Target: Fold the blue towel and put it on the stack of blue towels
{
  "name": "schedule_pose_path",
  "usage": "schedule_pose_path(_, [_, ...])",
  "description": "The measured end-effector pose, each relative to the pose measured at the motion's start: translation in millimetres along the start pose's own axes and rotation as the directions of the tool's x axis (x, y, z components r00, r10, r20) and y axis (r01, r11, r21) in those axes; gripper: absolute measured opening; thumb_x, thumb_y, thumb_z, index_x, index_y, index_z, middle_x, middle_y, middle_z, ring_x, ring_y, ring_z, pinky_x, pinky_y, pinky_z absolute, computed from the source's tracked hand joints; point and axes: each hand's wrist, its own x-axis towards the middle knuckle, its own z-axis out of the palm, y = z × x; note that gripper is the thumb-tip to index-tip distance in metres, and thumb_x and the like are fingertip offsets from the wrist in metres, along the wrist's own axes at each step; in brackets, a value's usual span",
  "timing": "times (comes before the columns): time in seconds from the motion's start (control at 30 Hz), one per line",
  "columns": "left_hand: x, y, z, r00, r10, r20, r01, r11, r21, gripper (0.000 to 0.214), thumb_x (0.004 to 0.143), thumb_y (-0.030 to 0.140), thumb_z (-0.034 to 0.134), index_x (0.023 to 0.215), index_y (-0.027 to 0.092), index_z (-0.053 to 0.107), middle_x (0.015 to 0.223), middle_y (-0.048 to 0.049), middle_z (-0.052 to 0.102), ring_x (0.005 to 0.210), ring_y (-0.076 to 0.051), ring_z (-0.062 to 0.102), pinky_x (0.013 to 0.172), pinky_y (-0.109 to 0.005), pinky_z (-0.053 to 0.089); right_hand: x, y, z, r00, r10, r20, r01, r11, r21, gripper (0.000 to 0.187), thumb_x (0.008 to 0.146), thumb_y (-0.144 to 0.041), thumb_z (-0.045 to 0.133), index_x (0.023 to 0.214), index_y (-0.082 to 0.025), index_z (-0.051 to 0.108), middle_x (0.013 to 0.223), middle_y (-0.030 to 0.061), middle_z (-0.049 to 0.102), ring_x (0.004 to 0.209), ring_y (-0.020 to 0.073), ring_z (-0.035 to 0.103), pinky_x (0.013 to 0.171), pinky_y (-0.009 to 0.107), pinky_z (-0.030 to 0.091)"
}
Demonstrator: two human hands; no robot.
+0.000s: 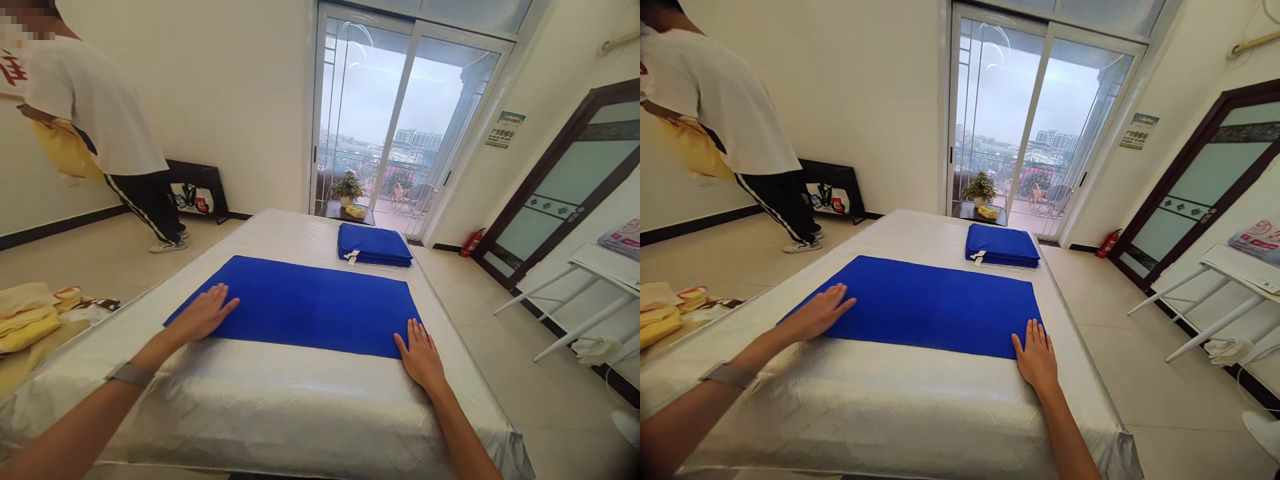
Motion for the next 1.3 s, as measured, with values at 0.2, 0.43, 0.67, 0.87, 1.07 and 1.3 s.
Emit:
schedule_pose_path(0.2, [10.9,155.5,0.7,0.934,0.349,0.076,-0.327,0.921,-0.213,0.085,0.101,0.069,0.014,0.162,0.011,0.026,0.169,-0.0122,0.021,0.157,-0.025,0.019,0.127,-0.041,0.015,-2.3,-1.9,-2.0,1.000,0.006,-0.007,-0.006,1.000,-0.001,0.083,0.102,-0.062,0.015,0.165,-0.008,0.013,0.172,0.0061,0.012,0.159,0.0207,0.011,0.129,0.041,0.007])
schedule_pose_path(0.43, [14.8,187.3,21.7,0.912,0.407,0.052,-0.389,0.899,-0.203,0.085,0.102,0.069,0.014,0.163,0.011,0.022,0.169,-0.0121,0.020,0.158,-0.023,0.016,0.128,-0.042,0.010,-3.0,-1.8,-2.3,1.000,0.003,-0.011,-0.003,1.000,0.004,0.083,0.102,-0.062,0.015,0.165,-0.008,0.015,0.172,0.0058,0.013,0.159,0.0212,0.011,0.129,0.041,0.007])
schedule_pose_path(0.67, [-3.0,51.1,20.7,0.986,0.131,0.100,-0.120,0.987,-0.106,0.085,0.100,0.067,0.017,0.164,0.011,0.017,0.170,-0.0121,0.018,0.158,-0.027,0.015,0.127,-0.048,0.013,-1.8,0.0,0.2,1.000,0.000,-0.015,-0.001,0.999,-0.047,0.084,0.101,-0.061,0.016,0.165,-0.007,0.016,0.172,0.0073,0.014,0.158,0.0218,0.014,0.129,0.042,0.010])
schedule_pose_path(0.87, [-27.5,-53.0,23.1,0.995,-0.091,0.036,0.092,0.995,-0.038,0.087,0.096,0.061,0.019,0.161,0.003,0.025,0.168,-0.0176,0.023,0.157,-0.033,0.020,0.124,-0.056,0.021,2.0,4.4,4.6,1.000,-0.003,-0.027,0.002,0.999,-0.053,0.086,0.099,-0.062,0.016,0.165,-0.006,0.017,0.171,0.0083,0.016,0.158,0.0228,0.015,0.128,0.044,0.012])
schedule_pose_path(1.07, [-37.6,-43.0,19.4,0.990,-0.144,0.012,0.144,0.983,-0.115,0.098,0.093,0.074,0.020,0.162,0.004,0.018,0.170,-0.0137,0.017,0.158,-0.030,0.015,0.127,-0.050,0.016,6.3,12.8,1.6,1.000,-0.010,0.021,0.011,0.999,-0.049,0.089,0.098,-0.064,0.016,0.165,-0.006,0.015,0.171,0.0091,0.016,0.158,0.0231,0.015,0.128,0.044,0.014])
schedule_pose_path(1.3, [-37.3,-41.9,24.7,0.988,-0.148,-0.034,0.141,0.979,-0.147,0.101,0.091,0.078,0.017,0.163,0.006,0.021,0.170,-0.0133,0.021,0.157,-0.031,0.019,0.127,-0.049,0.016,22.4,-33.9,-39.3,1.000,0.001,0.009,0.001,0.987,-0.159,0.082,0.101,-0.057,0.020,0.162,-0.003,0.028,0.168,0.0143,0.025,0.156,0.0280,0.023,0.127,0.047,0.017])
